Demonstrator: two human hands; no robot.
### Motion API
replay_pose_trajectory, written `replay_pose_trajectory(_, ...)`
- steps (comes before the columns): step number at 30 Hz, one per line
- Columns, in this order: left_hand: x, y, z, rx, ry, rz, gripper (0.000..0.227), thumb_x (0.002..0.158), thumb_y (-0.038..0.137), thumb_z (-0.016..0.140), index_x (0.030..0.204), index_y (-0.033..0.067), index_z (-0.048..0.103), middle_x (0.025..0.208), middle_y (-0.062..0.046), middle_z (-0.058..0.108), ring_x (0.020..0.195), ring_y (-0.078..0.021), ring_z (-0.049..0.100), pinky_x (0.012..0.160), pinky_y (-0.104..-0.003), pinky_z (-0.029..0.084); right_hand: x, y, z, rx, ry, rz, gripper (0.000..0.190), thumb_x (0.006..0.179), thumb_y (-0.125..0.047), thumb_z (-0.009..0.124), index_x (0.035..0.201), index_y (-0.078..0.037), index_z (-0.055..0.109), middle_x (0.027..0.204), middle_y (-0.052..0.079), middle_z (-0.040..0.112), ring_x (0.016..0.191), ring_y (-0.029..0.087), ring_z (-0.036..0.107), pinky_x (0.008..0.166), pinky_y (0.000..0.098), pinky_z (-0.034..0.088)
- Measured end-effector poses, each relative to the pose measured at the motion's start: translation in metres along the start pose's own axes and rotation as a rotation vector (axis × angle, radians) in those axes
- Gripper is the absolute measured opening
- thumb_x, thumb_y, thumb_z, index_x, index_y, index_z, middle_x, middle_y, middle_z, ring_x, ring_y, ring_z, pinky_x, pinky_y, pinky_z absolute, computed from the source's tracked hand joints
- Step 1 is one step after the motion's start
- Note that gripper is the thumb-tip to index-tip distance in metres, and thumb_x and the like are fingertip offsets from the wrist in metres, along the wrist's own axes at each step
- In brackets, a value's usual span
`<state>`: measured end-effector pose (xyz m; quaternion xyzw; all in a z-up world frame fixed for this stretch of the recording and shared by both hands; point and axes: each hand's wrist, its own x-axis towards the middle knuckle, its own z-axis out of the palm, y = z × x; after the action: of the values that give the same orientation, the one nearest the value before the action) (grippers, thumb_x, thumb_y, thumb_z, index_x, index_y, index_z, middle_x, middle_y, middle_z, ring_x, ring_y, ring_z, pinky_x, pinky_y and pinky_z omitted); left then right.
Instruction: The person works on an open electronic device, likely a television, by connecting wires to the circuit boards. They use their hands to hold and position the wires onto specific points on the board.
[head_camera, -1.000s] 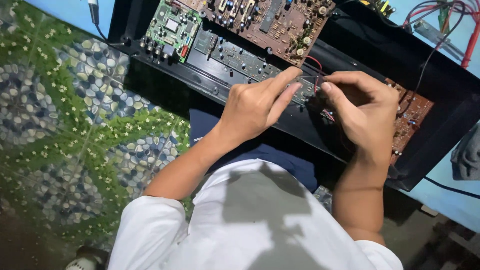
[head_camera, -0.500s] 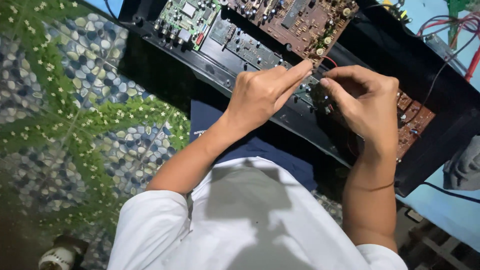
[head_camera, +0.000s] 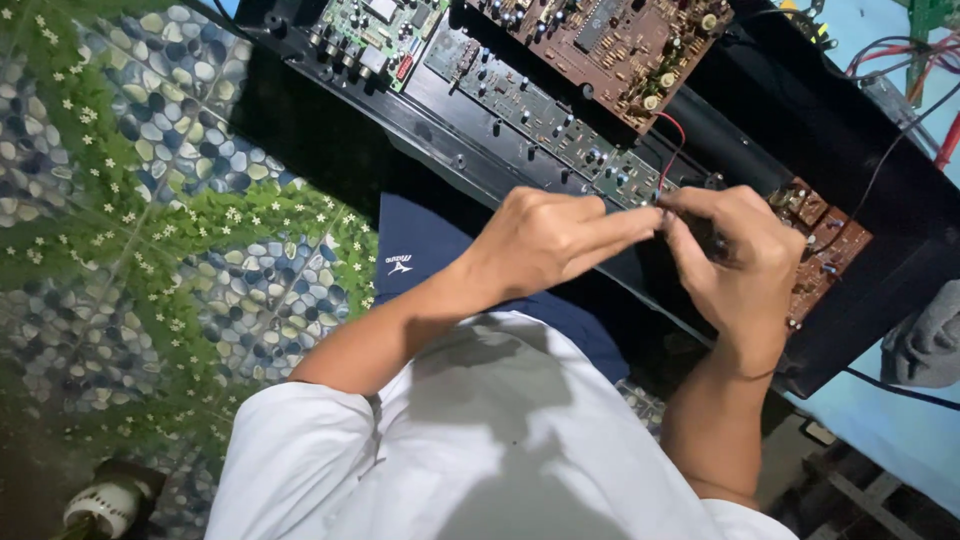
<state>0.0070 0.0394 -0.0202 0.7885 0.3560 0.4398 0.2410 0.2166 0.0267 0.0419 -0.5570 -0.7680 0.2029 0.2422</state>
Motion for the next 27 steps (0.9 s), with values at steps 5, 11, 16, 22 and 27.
replay_pose_trajectory(5, -0.016, 0.008, 0.017, -0.093, -0.066, 0.096, 0.029, 0.096, 0.01, 0.076, 0.124, 0.0126, 0.072, 0.07, -0.001, 0.052, 0.05, -0.0177, 0.05, 0.048, -0.035, 0.043, -0.013, 0.003, 0.009, -0.003, 0.084, -0.051, 0.021, 0.09, 0.019, 0.078, 0.11, 0.013, 0.075, 0.104, 0.02, 0.074, 0.085, 0.028, 0.063, 0.08, 0.0355, 0.051)
replay_pose_trajectory(11, -0.016, 0.021, 0.027, -0.104, -0.035, 0.05, 0.026, 0.097, 0.009, 0.074, 0.123, 0.0072, 0.073, 0.065, -0.001, 0.048, 0.049, -0.0146, 0.046, 0.044, -0.035, 0.036, -0.02, 0.008, 0.016, -0.025, 0.143, -0.054, 0.023, 0.089, 0.018, 0.081, 0.111, 0.013, 0.075, 0.104, 0.019, 0.075, 0.085, 0.028, 0.061, 0.08, 0.0363, 0.05)
replay_pose_trajectory(16, -0.022, 0.022, 0.038, -0.017, -0.054, 0.082, 0.035, 0.093, 0.009, 0.077, 0.128, 0.0105, 0.072, 0.066, 0.0, 0.046, 0.048, -0.0138, 0.041, 0.044, -0.033, 0.036, -0.026, 0.016, 0.02, 0.005, 0.177, -0.068, 0.025, 0.086, 0.021, 0.079, 0.109, 0.013, 0.074, 0.105, 0.02, 0.074, 0.088, 0.03, 0.061, 0.085, 0.0388, 0.05)
replay_pose_trajectory(22, -0.021, 0.022, 0.039, 0.0, -0.028, 0.095, 0.038, 0.091, 0.004, 0.073, 0.128, 0.0092, 0.072, 0.067, 0.002, 0.045, 0.051, -0.0114, 0.04, 0.043, -0.03, 0.037, -0.026, 0.016, 0.024, 0.015, 0.239, -0.076, 0.025, 0.086, 0.023, 0.081, 0.108, 0.014, 0.074, 0.107, 0.022, 0.076, 0.089, 0.029, 0.062, 0.084, 0.0377, 0.051)
replay_pose_trajectory(27, -0.015, 0.022, 0.028, -0.008, -0.003, 0.084, 0.033, 0.093, 0.004, 0.071, 0.126, 0.0049, 0.072, 0.066, 0.002, 0.047, 0.049, -0.0105, 0.04, 0.044, -0.03, 0.039, -0.025, 0.018, 0.024, 0.017, 0.238, -0.077, 0.023, 0.087, 0.019, 0.082, 0.108, 0.014, 0.074, 0.107, 0.023, 0.076, 0.091, 0.031, 0.064, 0.087, 0.0391, 0.051)
